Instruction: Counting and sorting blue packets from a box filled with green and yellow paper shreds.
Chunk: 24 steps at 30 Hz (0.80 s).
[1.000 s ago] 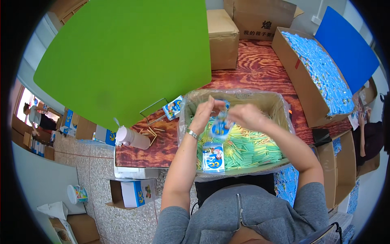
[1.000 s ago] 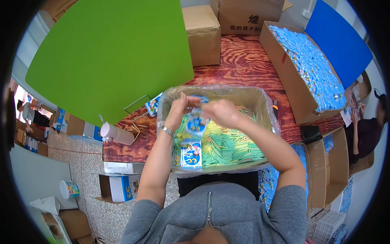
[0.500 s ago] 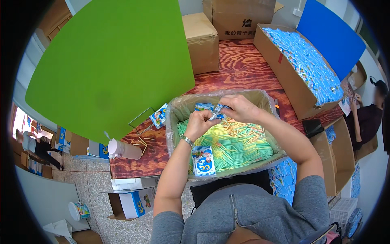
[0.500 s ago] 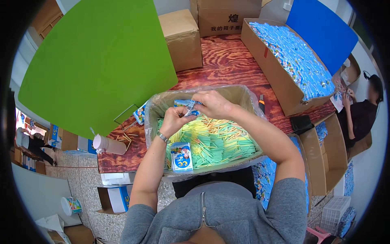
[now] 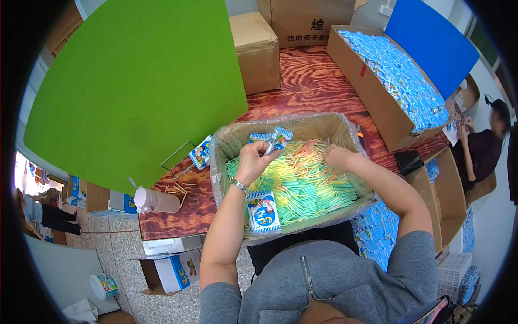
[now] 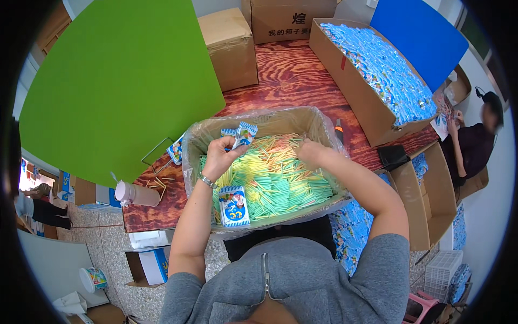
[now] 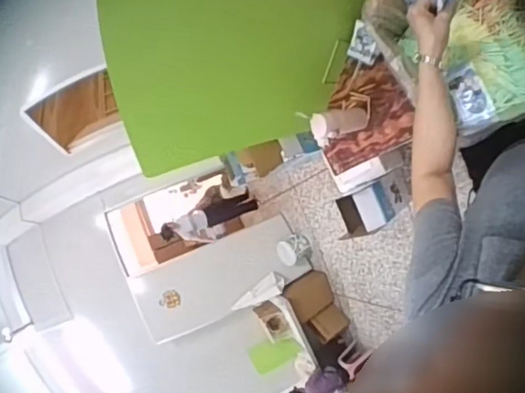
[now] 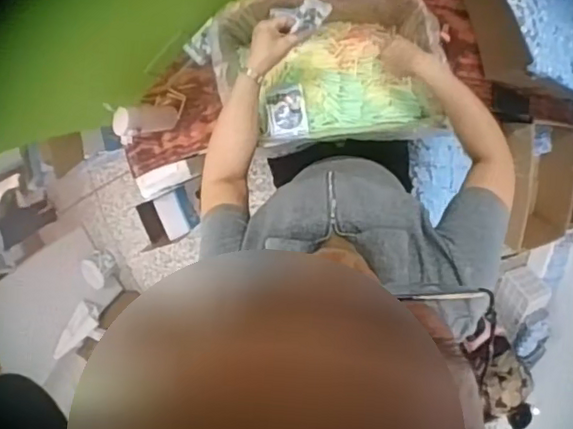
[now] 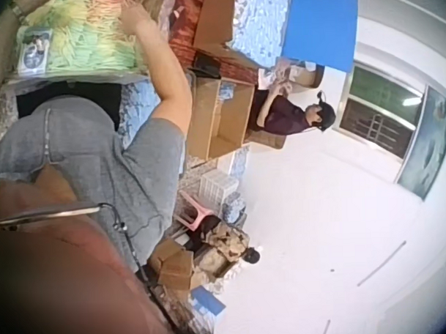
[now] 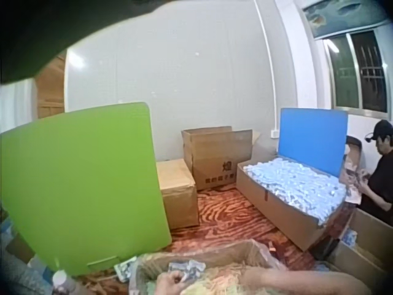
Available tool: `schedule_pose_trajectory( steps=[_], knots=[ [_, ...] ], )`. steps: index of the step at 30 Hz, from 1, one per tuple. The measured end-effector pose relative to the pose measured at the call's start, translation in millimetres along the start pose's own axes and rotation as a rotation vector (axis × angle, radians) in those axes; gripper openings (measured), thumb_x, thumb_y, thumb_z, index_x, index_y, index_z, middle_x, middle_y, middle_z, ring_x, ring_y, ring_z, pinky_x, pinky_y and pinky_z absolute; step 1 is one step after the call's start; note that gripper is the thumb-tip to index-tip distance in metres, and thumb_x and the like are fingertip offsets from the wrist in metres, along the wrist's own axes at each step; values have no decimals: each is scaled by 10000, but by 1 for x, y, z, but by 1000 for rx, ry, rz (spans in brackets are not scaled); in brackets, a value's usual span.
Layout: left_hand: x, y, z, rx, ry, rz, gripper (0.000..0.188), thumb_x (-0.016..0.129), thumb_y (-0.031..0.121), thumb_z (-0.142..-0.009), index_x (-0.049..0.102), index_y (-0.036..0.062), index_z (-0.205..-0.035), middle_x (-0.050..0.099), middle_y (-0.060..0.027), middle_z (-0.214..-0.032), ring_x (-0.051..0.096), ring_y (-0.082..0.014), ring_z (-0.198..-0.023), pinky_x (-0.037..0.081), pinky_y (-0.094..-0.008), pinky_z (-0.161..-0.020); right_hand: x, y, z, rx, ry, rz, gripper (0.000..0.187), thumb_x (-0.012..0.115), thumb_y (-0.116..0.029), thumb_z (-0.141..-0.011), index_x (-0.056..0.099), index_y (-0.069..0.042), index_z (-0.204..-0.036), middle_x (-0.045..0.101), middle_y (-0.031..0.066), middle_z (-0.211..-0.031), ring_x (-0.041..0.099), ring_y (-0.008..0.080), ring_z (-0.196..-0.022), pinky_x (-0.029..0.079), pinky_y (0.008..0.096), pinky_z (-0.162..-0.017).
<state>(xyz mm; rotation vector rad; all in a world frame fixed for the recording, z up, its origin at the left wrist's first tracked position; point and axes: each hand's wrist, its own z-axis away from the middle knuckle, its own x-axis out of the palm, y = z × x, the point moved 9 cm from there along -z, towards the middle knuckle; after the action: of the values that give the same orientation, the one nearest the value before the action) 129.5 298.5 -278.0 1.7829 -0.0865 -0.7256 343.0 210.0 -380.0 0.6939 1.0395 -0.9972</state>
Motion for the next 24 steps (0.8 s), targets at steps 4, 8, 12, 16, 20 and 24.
schedule_pose_trajectory(
  steps=[4,8,12,16,20,24],
  knots=[
    [0,-1,-3,14,4,-36,280,785,188,-762,592,15,-657,555,15,-582,456,-53,-564,397,-263,-529,15,2,7,103,66,79,315,638,-164,-750,601,-44,-1039,558,165,-1158,515,327,-1126,467,458,-893],
    [0,-2,-1,-30,-14,-3,274,783,190,-763,598,15,-660,560,14,-586,462,-51,-569,398,-258,-532,17,0,6,49,15,130,241,560,-162,-812,614,-48,-1019,565,153,-1145,531,304,-1106,468,472,-883],
    [0,-6,-2,21,4,-49,270,779,189,-768,601,14,-663,567,16,-592,464,-46,-572,398,-254,-533,19,1,5,-29,-68,210,213,509,-153,-847,635,-52,-985,605,143,-1078,571,280,-1061,483,441,-862],
    [2,-7,-2,33,-3,-34,260,775,190,-775,612,12,-678,575,18,-601,469,-43,-577,401,-252,-536,4,17,4,16,-76,116,179,504,-115,-859,607,-18,-969,669,154,-880,660,303,-847,534,428,-745],
    [-3,-8,-1,27,0,-41,252,772,191,-781,620,10,-694,580,21,-609,474,-42,-583,404,-249,-541,-41,14,9,165,37,-225,192,448,-134,-937,524,37,-980,668,169,-829,684,313,-794,550,441,-720],
    [-2,-6,-3,37,31,18,281,781,247,-757,630,24,-679,594,-51,-588,510,-120,-534,426,-300,-541,-21,28,7,347,114,-1107,263,446,-227,-984,458,28,-922,639,183,-774,683,299,-743,539,415,-655]
  ],
)
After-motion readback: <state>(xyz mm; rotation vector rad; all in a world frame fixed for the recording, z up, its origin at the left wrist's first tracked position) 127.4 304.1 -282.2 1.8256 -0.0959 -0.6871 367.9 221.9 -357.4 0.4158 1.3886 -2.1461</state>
